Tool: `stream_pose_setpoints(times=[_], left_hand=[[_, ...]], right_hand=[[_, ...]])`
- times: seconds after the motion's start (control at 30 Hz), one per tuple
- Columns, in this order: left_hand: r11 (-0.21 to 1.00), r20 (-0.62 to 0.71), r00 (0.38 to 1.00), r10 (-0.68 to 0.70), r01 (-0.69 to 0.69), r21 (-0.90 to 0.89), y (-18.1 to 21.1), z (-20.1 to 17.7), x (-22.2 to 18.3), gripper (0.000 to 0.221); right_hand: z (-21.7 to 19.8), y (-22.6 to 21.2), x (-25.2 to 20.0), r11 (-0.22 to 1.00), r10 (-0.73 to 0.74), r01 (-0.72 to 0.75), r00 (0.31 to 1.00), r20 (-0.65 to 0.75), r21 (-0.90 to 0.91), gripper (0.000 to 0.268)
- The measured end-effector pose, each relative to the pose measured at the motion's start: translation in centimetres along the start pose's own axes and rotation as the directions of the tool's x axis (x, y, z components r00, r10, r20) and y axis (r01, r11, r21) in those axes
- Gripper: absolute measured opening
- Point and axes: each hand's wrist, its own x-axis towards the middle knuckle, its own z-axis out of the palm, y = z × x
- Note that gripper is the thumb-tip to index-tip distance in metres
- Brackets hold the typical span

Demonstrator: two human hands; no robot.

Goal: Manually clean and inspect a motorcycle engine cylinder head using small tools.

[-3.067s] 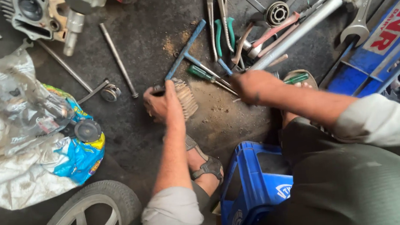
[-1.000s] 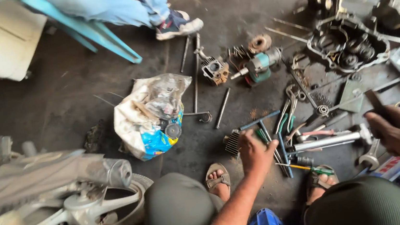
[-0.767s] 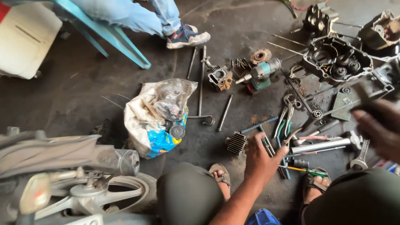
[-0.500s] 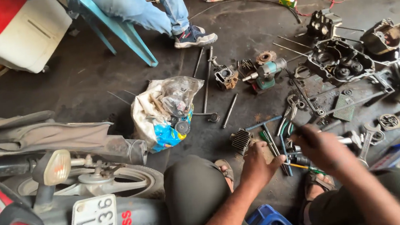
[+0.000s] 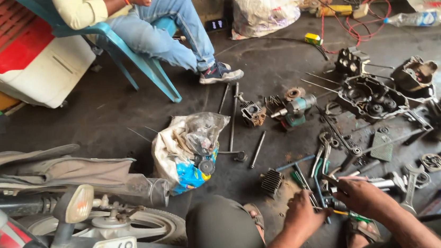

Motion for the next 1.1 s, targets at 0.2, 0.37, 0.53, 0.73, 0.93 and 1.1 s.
stream_pose_setpoints(times=[0.2,0.37,0.53,0.73,0.93,1.1], left_hand=[[0.998,0.109,0.994,0.011,-0.017,0.054,2.2,0.0,-0.1,0.09],[0.995,0.143,0.987,0.077,-0.086,0.054,0.5,2.7,0.4,0.099],[0.997,0.236,0.972,0.02,-0.037,0.065,0.7,2.7,0.8,0.106],[0.996,0.259,0.962,0.082,-0.086,0.005,0.6,3.2,1.0,0.105],[0.995,0.247,0.966,0.073,-0.087,0.045,1.4,1.9,0.1,0.097],[0.987,0.111,0.981,0.161,-0.16,-0.022,0.9,2.5,-0.3,0.089]], right_hand=[[-4.2,-5.2,1.7,0.983,0.182,-0.182,0.968,0.17,-0.014,0.046],[-3.0,-4.4,2.6,0.969,0.245,-0.23,0.945,0.218,-0.093,0.043],[-3.3,-5.0,3.1,0.962,0.267,-0.243,0.933,0.242,-0.126,0.043],[-3.6,-5.9,2.9,0.971,0.235,-0.216,0.939,0.253,-0.102,0.045],[-3.4,-5.8,2.7,0.979,0.198,-0.181,0.955,0.222,-0.094,0.044],[-2.1,-3.7,3.2,0.922,-0.127,0.182,0.976,0.176,-0.342,0.045]])
